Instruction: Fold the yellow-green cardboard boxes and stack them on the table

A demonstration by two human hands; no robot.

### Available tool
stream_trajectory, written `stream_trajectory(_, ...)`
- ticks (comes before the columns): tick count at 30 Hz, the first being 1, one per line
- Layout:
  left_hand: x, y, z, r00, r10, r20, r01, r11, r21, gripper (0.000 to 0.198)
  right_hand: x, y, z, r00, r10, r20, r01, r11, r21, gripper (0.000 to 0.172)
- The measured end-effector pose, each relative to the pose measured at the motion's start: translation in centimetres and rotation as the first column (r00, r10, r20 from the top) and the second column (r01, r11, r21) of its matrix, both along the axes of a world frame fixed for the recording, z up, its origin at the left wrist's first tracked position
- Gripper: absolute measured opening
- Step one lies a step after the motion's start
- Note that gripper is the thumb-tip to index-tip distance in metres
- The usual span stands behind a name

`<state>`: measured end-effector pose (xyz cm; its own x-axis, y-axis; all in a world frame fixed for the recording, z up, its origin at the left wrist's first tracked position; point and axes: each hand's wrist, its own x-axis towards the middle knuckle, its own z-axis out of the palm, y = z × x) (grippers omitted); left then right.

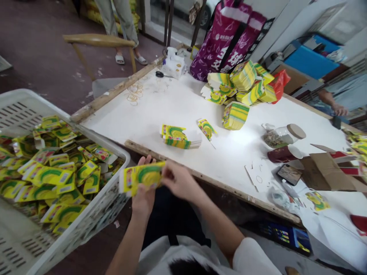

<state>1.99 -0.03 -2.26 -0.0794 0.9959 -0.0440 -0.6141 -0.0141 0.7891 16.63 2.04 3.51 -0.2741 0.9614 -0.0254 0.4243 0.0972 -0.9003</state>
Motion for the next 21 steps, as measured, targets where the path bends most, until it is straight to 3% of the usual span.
stream_trajectory(3, -0.4, 0.5, 1.3, 0.996, 0.057, 0.07, -0.059, 0.998, 0.02, 0.039, -2.7, -2.8, -0.9, 0.959, -0.012, -0.283, -0.029, 0.99, -0.14, 0.017)
stream_trajectory(5, -1.0, 1.0, 1.6, 0.986, 0.122, 0.114, -0.121, 0.993, -0.017, 0.037, -3.8, -3.5, -1.8, 0.906, -0.054, -0.42, -0.049, 0.972, -0.23, 0.034)
stream_trajectory(7, -1.4, 1.5, 1.4, 0.982, 0.172, 0.075, -0.167, 0.984, -0.063, 0.048, -4.3, -3.4, -2.6, 0.903, -0.082, -0.422, -0.05, 0.955, -0.294, 0.054)
stream_trajectory(9, -1.6, 1.9, 1.0, 0.979, 0.203, -0.004, -0.202, 0.975, -0.09, 0.066, -4.3, -2.8, -2.9, 0.921, -0.124, -0.37, -0.006, 0.944, -0.33, 0.062)
stream_trajectory(12, -1.5, 1.7, 0.6, 0.983, 0.163, -0.088, -0.177, 0.967, -0.185, 0.083, -3.5, -1.8, -2.7, 0.92, -0.199, -0.338, 0.109, 0.957, -0.268, 0.042)
stream_trajectory(15, -1.1, 1.2, 0.1, 0.958, 0.233, -0.169, -0.275, 0.913, -0.3, 0.063, -2.8, -1.2, -2.1, 0.91, -0.212, -0.358, 0.165, 0.974, -0.159, 0.019)
stream_trajectory(18, -1.6, 1.1, -0.5, 0.932, 0.271, -0.241, -0.342, 0.877, -0.338, 0.054, -2.0, -1.0, -1.6, 0.916, -0.199, -0.35, 0.197, 0.98, -0.041, 0.008)
stream_trajectory(21, -3.9, 1.7, -0.7, 0.933, 0.143, -0.329, -0.224, 0.949, -0.223, 0.057, -0.3, -0.9, -0.7, 0.944, -0.192, -0.267, 0.23, 0.966, 0.119, 0.009)
